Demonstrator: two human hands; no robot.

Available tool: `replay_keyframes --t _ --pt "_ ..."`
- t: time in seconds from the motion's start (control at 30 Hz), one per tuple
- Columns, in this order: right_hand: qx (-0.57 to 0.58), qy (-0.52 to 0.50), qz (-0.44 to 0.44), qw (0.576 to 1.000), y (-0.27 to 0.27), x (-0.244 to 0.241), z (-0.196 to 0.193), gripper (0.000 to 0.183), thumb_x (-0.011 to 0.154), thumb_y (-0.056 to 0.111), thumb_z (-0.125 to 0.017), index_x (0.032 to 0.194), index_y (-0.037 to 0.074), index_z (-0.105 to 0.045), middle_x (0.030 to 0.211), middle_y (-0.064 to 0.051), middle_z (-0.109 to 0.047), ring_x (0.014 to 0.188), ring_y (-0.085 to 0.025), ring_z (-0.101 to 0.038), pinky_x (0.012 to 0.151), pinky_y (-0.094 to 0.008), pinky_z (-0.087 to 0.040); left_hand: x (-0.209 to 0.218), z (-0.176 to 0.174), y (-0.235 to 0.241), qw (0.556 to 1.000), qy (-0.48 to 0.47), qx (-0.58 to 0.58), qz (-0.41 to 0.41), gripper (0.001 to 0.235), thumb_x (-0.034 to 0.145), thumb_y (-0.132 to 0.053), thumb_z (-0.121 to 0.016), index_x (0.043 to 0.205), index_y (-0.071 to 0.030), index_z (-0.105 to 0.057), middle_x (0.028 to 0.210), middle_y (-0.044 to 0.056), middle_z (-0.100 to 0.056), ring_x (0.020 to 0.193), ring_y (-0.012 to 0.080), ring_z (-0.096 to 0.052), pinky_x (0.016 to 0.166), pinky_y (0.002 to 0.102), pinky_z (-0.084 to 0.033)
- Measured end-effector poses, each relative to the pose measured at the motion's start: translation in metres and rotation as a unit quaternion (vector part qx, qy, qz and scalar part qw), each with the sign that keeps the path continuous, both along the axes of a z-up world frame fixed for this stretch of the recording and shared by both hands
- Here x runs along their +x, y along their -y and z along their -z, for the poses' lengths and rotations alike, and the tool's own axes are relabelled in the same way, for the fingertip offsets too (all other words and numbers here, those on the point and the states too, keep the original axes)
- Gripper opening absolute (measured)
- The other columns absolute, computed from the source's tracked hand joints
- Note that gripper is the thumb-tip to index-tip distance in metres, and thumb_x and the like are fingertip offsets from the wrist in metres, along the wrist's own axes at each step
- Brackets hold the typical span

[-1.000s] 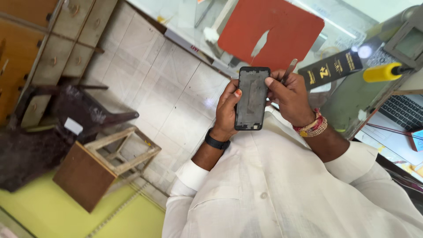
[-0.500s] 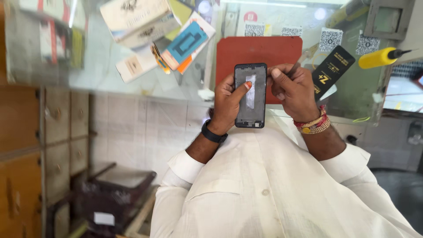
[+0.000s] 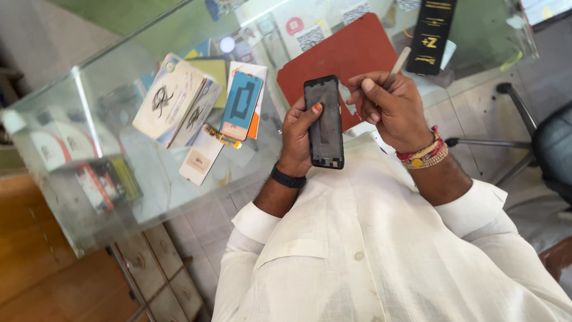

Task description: The person disassembles a smartphone, removes the battery, applies adhesive to the frame, and uses a metal tool to scrape residue from the interior. The person handles the phone, battery, adhesive bottle, and metal tool throughout the process.

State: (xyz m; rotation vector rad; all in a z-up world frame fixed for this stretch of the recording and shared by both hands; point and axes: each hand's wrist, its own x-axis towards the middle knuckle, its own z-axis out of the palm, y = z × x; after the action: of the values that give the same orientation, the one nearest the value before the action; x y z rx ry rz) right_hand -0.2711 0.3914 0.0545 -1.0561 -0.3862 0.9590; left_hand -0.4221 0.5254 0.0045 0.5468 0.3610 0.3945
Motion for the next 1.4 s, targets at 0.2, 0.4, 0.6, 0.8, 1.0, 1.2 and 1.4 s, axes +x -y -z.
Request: replay_keyframes --t 0.2,0.4,0.6,0.8,1.0,1.2,1.4 --pt "-0.021 -0.064 0.020 0.998 0.005 0.014 -0.001 0.042 0.113 0.029 -0.048 0.121 -0.007 -0.067 0.102 -0.018 -0.076 0.052 -0.007 -0.046 0.052 -0.022 -0.041 0.006 0.005 -0.011 1.000 -0.014 0.006 -0.019 0.025 0.104 -0.010 -0.063 0.126 0.002 -0.065 0.106 0.010 -0.074 0.088 0.0140 -0.073 0.077 0.029 -0.061" --pt "-0.067 -0.073 0.083 0.992 0.006 0.048 0.016 0.035 0.113 0.025 -0.053 0.122 -0.007 -0.064 0.102 -0.017 -0.075 0.055 -0.007 -0.046 0.052 -0.023 -0.039 0.005 0.012 -0.024 0.991 -0.071 0.081 -0.085 0.022 0.102 -0.002 -0.064 0.124 0.002 -0.064 0.110 0.005 -0.072 0.094 0.0100 -0.068 0.085 0.026 -0.056" --pt "-0.264 0.453 0.158 0.837 -0.009 0.103 0.025 0.037 0.114 0.031 -0.058 0.130 -0.001 -0.069 0.096 -0.026 -0.062 0.068 -0.021 -0.050 0.057 -0.036 -0.040 0.019 0.014 -0.031 0.973 -0.118 0.157 -0.121 0.022 0.100 -0.002 -0.066 0.122 0.002 -0.066 0.108 0.005 -0.073 0.093 0.0092 -0.067 0.083 0.025 -0.054" --pt "-0.252 0.680 0.137 0.674 0.001 0.151 0.039 0.051 0.112 0.036 -0.062 0.143 -0.003 -0.054 0.120 -0.021 -0.064 0.098 -0.041 -0.068 0.077 -0.052 -0.055 0.032 0.017 -0.030 0.949 -0.178 0.233 -0.116 0.019 0.098 -0.001 -0.066 0.117 0.001 -0.066 0.106 0.004 -0.072 0.092 0.0069 -0.066 0.079 0.023 -0.055" --pt "-0.234 0.287 0.099 0.924 0.010 0.172 0.067 0.019 0.116 0.020 -0.059 0.119 0.004 -0.069 0.103 -0.015 -0.065 0.076 -0.017 -0.056 0.066 -0.031 -0.044 0.046 0.022 -0.023 0.949 -0.194 0.225 -0.106 0.015 0.099 -0.001 -0.066 0.114 0.001 -0.066 0.103 0.004 -0.073 0.087 0.0068 -0.067 0.076 0.023 -0.055" --pt "-0.083 0.328 0.065 0.939 0.017 0.172 0.056 0.011 0.104 0.004 -0.069 0.115 0.004 -0.068 0.135 -0.010 -0.064 0.115 -0.016 -0.068 0.096 -0.028 -0.058 0.059 0.026 -0.015 0.941 -0.212 0.236 -0.117 0.014 0.099 -0.001 -0.066 0.112 0.001 -0.066 0.103 0.004 -0.073 0.087 0.0065 -0.067 0.075 0.023 -0.056" --pt "-0.049 0.469 0.077 0.879 0.028 0.182 0.044 0.017 0.093 -0.003 -0.082 0.107 0.001 -0.073 0.144 -0.013 -0.058 0.136 -0.025 -0.058 0.114 -0.039 -0.054 0.059 0.032 -0.017 0.931 -0.224 0.255 -0.133 0.012 0.099 -0.001 -0.068 0.111 0.002 -0.067 0.100 0.004 -0.072 0.085 0.0065 -0.065 0.074 0.023 -0.054"
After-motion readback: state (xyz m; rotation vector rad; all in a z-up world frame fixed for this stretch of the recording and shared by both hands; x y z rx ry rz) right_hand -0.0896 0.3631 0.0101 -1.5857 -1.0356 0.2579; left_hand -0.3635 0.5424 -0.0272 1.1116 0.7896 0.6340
